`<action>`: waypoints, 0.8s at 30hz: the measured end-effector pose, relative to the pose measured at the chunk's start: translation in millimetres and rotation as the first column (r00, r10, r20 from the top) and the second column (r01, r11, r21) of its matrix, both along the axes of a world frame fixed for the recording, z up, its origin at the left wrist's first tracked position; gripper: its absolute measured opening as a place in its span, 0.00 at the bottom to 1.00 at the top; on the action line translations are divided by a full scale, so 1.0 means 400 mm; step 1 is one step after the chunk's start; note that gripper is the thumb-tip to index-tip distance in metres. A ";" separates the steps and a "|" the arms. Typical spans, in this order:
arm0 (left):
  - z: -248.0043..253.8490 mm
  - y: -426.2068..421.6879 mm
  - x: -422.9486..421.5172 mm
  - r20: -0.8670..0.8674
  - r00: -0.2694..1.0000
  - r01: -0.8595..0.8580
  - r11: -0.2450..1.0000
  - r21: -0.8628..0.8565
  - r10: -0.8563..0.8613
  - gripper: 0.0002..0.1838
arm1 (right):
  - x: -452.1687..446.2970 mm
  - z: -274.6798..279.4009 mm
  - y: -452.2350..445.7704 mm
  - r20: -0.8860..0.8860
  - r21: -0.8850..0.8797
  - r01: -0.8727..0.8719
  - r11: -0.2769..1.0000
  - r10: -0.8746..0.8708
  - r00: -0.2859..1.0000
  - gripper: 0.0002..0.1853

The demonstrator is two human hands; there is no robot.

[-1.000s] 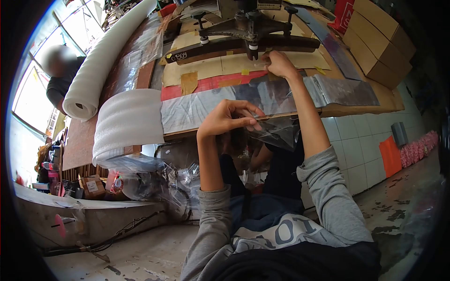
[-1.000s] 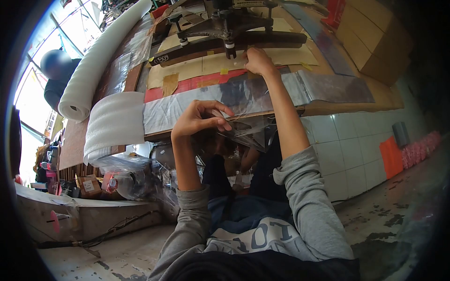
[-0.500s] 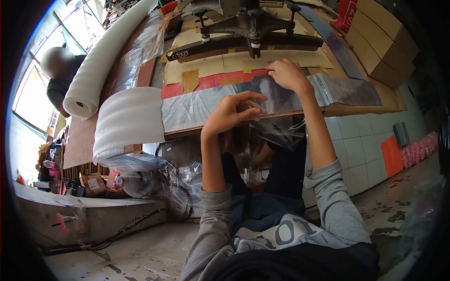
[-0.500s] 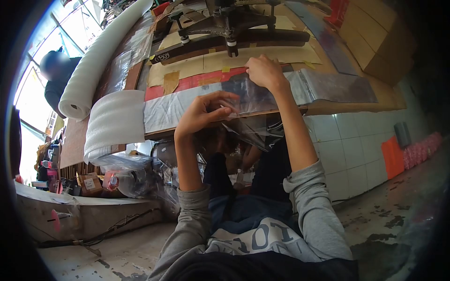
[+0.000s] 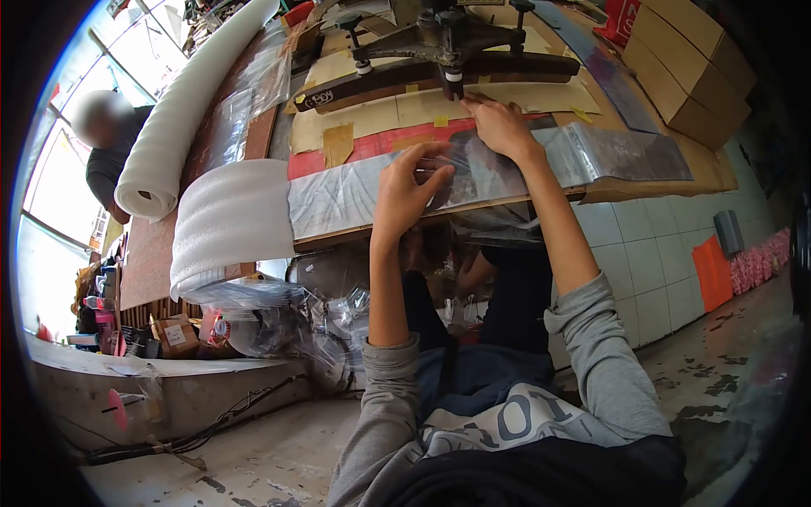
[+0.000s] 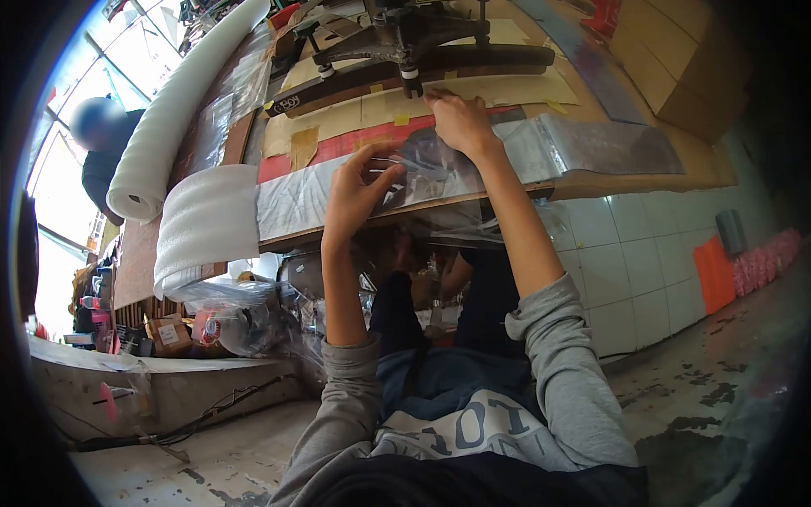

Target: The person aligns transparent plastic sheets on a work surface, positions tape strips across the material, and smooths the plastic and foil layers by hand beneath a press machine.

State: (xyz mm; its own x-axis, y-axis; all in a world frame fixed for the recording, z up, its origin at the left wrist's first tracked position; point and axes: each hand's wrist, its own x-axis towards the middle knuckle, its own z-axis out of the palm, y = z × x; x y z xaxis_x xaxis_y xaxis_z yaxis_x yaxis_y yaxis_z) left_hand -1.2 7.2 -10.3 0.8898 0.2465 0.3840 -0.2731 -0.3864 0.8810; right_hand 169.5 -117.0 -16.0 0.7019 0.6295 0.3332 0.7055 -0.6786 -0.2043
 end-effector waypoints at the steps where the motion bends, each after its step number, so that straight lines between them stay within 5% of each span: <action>1: 0.000 -0.001 -0.001 0.002 1.000 -0.002 1.000 -0.001 0.002 0.16 | 0.000 0.000 0.000 0.002 0.004 -0.002 1.000 0.002 1.000 0.22; 24: -0.008 0.005 0.004 0.014 0.999 -0.047 0.997 0.063 0.047 0.17 | 0.005 -0.004 0.008 0.022 0.027 0.031 0.999 -0.032 0.999 0.19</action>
State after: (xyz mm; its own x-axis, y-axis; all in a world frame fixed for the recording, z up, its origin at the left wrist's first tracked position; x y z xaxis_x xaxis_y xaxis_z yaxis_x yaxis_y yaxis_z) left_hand 0.3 9.4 -13.6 0.8728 0.2630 0.4112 -0.2642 -0.4537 0.8511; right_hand 171.6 -113.7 -17.5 0.7134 0.5977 0.3658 0.6885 -0.6951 -0.2071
